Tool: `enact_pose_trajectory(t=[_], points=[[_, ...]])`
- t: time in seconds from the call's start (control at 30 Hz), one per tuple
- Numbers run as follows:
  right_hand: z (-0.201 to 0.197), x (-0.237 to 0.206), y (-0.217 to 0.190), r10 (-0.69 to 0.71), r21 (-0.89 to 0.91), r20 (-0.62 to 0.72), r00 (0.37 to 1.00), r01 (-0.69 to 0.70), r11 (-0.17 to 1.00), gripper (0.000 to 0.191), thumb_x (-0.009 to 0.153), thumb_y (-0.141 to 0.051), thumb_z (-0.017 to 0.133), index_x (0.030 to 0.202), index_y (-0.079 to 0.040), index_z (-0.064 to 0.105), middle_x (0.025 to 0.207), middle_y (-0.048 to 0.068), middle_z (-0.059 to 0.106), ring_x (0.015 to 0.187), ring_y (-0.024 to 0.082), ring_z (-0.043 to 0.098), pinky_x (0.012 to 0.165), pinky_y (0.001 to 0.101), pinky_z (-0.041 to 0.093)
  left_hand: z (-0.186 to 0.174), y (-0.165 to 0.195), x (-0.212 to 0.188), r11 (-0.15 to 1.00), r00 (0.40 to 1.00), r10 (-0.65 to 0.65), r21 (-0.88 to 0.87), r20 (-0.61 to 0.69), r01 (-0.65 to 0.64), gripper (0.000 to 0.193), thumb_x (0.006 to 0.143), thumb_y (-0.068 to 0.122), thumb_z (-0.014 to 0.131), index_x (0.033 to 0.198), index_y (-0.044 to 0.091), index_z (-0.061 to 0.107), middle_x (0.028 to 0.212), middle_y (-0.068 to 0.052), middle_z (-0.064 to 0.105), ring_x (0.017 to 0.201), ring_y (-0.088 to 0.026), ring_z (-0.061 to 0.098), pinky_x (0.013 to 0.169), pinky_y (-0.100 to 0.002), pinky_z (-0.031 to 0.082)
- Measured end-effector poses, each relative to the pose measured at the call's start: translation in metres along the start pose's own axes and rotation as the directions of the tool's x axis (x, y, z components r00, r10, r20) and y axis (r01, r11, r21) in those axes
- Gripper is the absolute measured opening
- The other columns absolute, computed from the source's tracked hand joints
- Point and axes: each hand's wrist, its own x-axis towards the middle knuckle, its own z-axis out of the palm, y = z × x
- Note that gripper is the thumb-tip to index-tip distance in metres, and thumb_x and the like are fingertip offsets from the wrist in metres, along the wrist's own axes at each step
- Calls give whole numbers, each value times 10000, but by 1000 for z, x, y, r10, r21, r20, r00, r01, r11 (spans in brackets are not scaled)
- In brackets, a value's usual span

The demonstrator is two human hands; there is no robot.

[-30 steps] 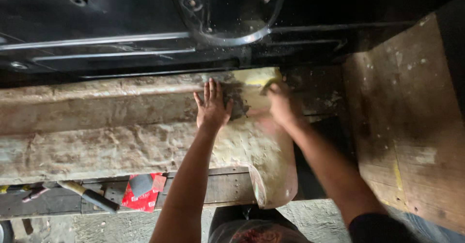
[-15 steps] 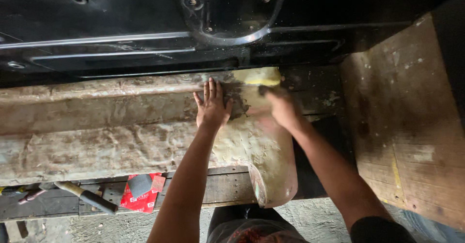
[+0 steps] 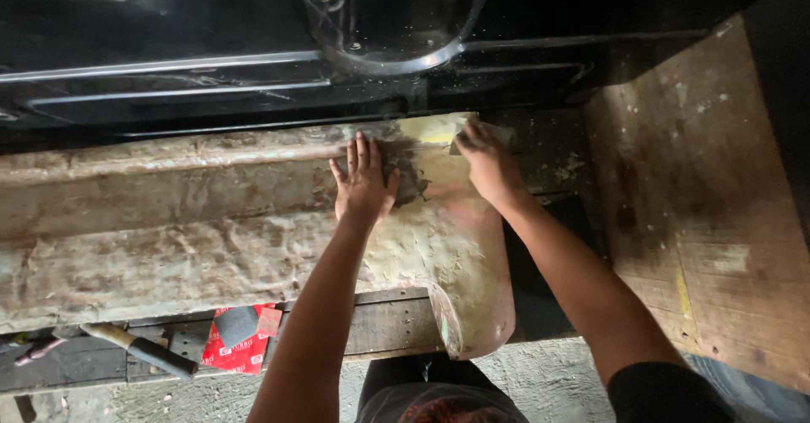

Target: The person uses a metal scraper to remove old paint and residue from a long, curved automotive panel resting on a wooden workbench. They repeatedly scrape along the surface, clearing away flakes and debris.

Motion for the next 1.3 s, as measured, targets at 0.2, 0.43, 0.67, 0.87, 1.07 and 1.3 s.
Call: enact_pose_trajectory(t=[0.2, 0.43, 0.67, 0.87, 1.07, 1.3], points=[[16, -3, -32, 31, 8, -17, 999, -31, 999, 563, 848, 114, 544, 1367, -68, 664, 1573, 163, 461, 1472, 335, 401, 1225, 436, 327, 3, 2, 0, 1000, 1000, -6, -11, -26, 6, 834, 1000, 551, 399, 1630, 68, 144, 1731, -132, 23, 1595, -297, 31, 1234, -644, 52], [27, 30, -28, -184, -36, 119, 976, 189, 981, 570, 833, 123, 536, 1357, -70, 651, 1608, 128, 448, 1477, 358, 401, 1225, 443, 312, 6, -4, 1, 998, 997, 17, -52, -73, -21, 799, 1009, 491, 417, 1637, 72, 155, 1735, -131, 46, 1596, -304, 57, 1231, -660, 67], [13, 18, 9, -274, -130, 152, 950, 294, 947, 513, 787, -65, 662, 1299, -64, 679, 1533, 146, 506, 1396, 369, 445, 1164, 530, 357, 3, -2, -2, 999, 1000, 0, -32, -10, 0, 822, 1003, 505, 420, 1638, 81, 113, 1730, -122, 13, 1595, -300, 29, 1243, -642, 47], [26, 35, 24, -233, -23, 34, 972, 234, 972, 525, 949, -348, 767, 1396, -101, 648, 1517, 92, 579, 1405, 286, 526, 1197, 484, 427, -5, 0, -2, 1000, 996, -24, -16, 80, 25, 802, 1013, 494, 359, 1637, 103, 40, 1721, -101, -66, 1585, -283, -29, 1237, -613, 8], [33, 42, 32, -178, -177, -133, 975, 153, 972, 599, 815, -491, 817, 1213, -66, 679, 1255, 135, 638, 1169, 314, 605, 1017, 475, 489, 6, 1, -4, 999, 999, -17, -33, 30, 18, 814, 1011, 489, 392, 1642, 74, 90, 1730, -126, -7, 1595, -296, 8, 1246, -626, 38], [53, 54, 11, -179, -231, 41, 983, 184, 955, 626, 787, -570, 828, 1037, -32, 626, 1042, 130, 629, 935, 281, 611, 830, 448, 520, 20, 3, -9, 999, 1000, 3, -48, -15, -4, 819, 1001, 494, 399, 1625, 54, 103, 1719, -139, 10, 1582, -308, 32, 1228, -640, 51]])
